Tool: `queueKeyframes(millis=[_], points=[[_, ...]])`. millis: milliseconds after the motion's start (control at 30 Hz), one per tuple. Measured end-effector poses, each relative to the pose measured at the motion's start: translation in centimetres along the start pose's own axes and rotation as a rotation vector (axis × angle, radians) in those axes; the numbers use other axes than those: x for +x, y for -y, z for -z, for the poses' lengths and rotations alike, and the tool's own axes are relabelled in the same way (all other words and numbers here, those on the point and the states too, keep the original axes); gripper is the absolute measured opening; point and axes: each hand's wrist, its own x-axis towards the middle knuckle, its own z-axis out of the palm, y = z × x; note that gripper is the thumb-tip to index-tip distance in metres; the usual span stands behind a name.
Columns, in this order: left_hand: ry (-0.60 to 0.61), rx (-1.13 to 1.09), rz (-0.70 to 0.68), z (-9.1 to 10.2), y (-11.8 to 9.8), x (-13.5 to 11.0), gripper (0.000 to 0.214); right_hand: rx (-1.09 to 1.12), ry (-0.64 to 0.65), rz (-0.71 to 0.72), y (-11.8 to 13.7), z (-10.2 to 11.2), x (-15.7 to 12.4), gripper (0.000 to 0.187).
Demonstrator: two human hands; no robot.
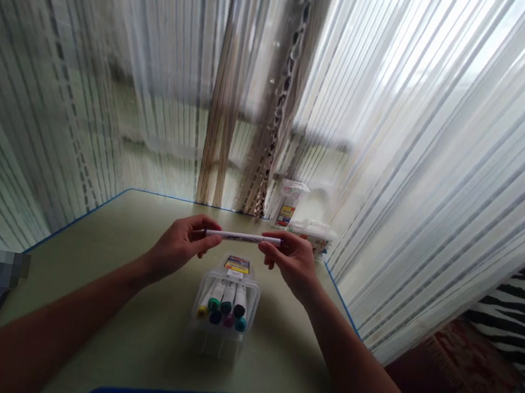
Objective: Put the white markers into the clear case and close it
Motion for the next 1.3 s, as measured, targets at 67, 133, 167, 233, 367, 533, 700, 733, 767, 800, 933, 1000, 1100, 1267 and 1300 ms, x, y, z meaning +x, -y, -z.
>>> queueKeyframes(millis=[67, 133, 167, 233, 367, 533, 700, 733, 767, 800, 933, 1000, 1100, 1267, 1300], points=[[0.035, 0.053, 0.038, 0.2, 0.6, 0.2, 0.029, 0.063, 0.022, -0.002, 0.5, -0.2, -0.2, 0.03], [0.047, 0.101, 0.062, 0.4, 1.1, 0.4, 0.033, 0.08, 0.05, -0.007, 0.7, -0.5, -0.5, 0.033], [0.045, 0.12, 0.069, 0.5, 1.3, 0.5, 0.035, 0.084, 0.066, -0.01, 0.7, -0.8, -0.6, 0.033], [0.029, 0.163, 0.079, 0.7, 1.7, 0.7, 0.04, 0.106, 0.103, -0.008, 0.7, -1.2, -0.8, 0.031], [-0.001, 0.215, 0.114, 0.8, 1.9, 0.8, 0.044, 0.157, 0.161, 0.022, 0.3, -1.5, -0.9, 0.027], [-0.021, 0.203, 0.154, 0.6, 1.9, 0.6, 0.045, 0.131, 0.182, 0.06, 0.0, -1.2, -0.8, 0.027], [-0.045, 0.207, 0.134, 0.5, 1.8, 0.5, 0.044, 0.105, 0.16, 0.066, 0.2, -1.1, -0.7, 0.027], [-0.053, 0.211, 0.12, 0.4, 1.7, 0.5, 0.043, 0.099, 0.143, 0.058, 0.2, -0.9, -0.6, 0.028], [-0.061, 0.214, 0.103, 0.3, 1.6, 0.5, 0.043, 0.093, 0.118, 0.044, 0.2, -0.8, -0.6, 0.029], [-0.07, 0.216, 0.084, 0.2, 1.4, 0.5, 0.042, 0.085, 0.092, 0.023, 0.2, -0.6, -0.5, 0.03], [-0.098, 0.167, 0.012, -0.3, 0.8, 0.1, 0.038, 0.08, 0.029, -0.116, -0.8, 0.4, -0.1, 0.03], [-0.09, 0.124, -0.011, -0.6, 0.5, -0.1, 0.038, 0.107, 0.069, -0.202, -1.5, 0.8, 0.1, 0.03], [-0.08, 0.085, -0.071, -0.9, 0.3, -0.3, 0.035, 0.128, 0.119, -0.294, -2.3, 0.9, 0.1, 0.029], [-0.044, 0.068, -0.128, -1.2, 0.3, -0.5, 0.035, 0.117, 0.121, -0.35, -2.2, 0.7, -0.2, 0.027], [-0.038, 0.069, -0.135, -1.2, 0.3, -0.6, 0.035, 0.106, 0.114, -0.355, -2.1, 0.7, -0.2, 0.027]])
